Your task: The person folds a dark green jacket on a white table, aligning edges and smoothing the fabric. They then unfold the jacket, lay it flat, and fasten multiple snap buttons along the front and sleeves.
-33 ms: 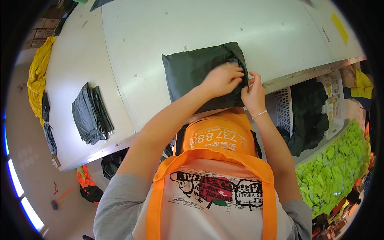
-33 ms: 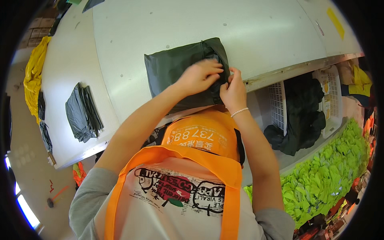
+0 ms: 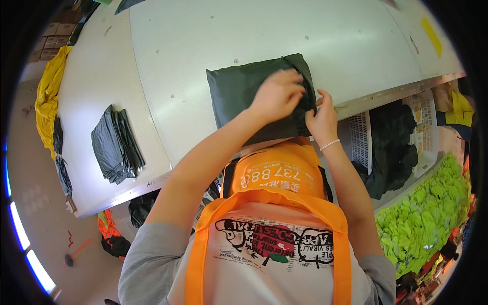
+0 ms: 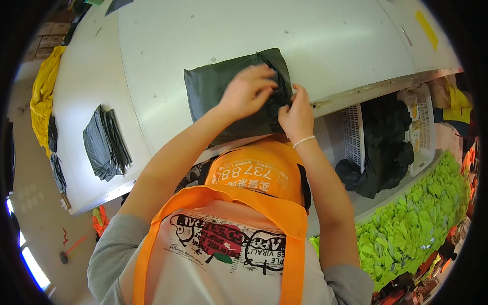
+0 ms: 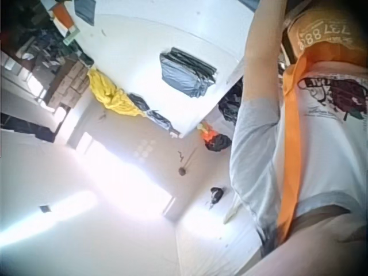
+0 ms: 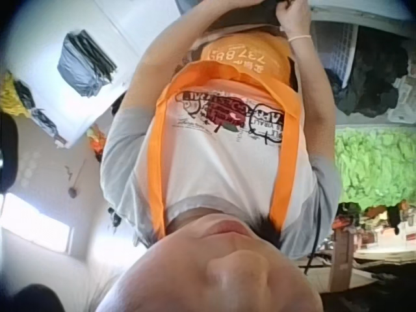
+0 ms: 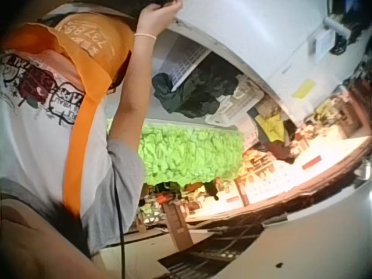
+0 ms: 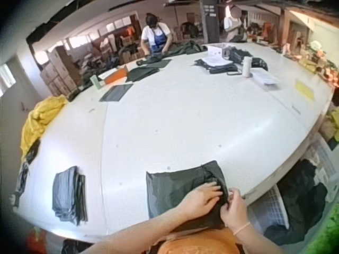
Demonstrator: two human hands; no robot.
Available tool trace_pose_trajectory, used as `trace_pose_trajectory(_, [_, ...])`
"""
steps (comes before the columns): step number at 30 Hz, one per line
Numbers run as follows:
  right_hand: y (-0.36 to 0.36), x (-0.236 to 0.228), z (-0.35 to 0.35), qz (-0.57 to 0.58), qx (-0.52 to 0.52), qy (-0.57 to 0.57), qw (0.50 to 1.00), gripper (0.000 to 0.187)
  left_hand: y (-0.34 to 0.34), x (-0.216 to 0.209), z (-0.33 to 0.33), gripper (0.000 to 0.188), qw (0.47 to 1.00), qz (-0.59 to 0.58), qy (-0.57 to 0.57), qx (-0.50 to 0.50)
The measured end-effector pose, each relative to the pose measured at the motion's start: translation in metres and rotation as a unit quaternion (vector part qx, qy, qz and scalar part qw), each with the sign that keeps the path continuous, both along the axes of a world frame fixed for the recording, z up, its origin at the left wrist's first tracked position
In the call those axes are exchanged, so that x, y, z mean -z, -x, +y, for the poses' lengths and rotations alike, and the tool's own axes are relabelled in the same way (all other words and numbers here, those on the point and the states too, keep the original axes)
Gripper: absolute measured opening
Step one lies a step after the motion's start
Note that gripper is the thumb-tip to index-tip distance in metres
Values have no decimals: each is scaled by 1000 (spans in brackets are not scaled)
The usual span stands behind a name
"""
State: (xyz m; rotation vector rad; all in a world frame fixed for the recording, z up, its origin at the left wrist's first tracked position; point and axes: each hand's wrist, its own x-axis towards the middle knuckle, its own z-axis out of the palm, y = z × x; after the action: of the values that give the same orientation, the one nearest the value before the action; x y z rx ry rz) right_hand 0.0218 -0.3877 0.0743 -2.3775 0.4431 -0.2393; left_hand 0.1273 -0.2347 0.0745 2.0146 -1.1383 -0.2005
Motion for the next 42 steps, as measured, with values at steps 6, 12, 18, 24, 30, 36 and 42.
trace_pose_trajectory(6, [-56,14,8,103,-43,151,982,29,-2,21,0,50,945,-224,-227,-72])
trace_pose_trajectory(12, [-80,-1,1,-5,-122,204,971,20,-35,-5,35,59,983,-117,-98,-106])
trace_pose_trajectory(18, [-108,-13,43,-38,-249,217,943,4,-35,26,48,81,928,-169,-272,-190])
trace_pose_trajectory(24, [-112,14,68,65,-296,384,872,25,-47,37,38,81,942,-98,-238,-215])
trace_pose_trajectory(30, [-119,21,61,16,-293,376,879,19,-92,35,57,75,968,169,-113,-150])
trace_pose_trajectory(36, [-132,7,56,13,-338,367,866,12,-62,61,26,57,918,-164,-228,-282])
trace_pose_trajectory(42, [-153,25,36,82,-284,108,949,10,-61,46,21,58,899,-163,-295,-280])
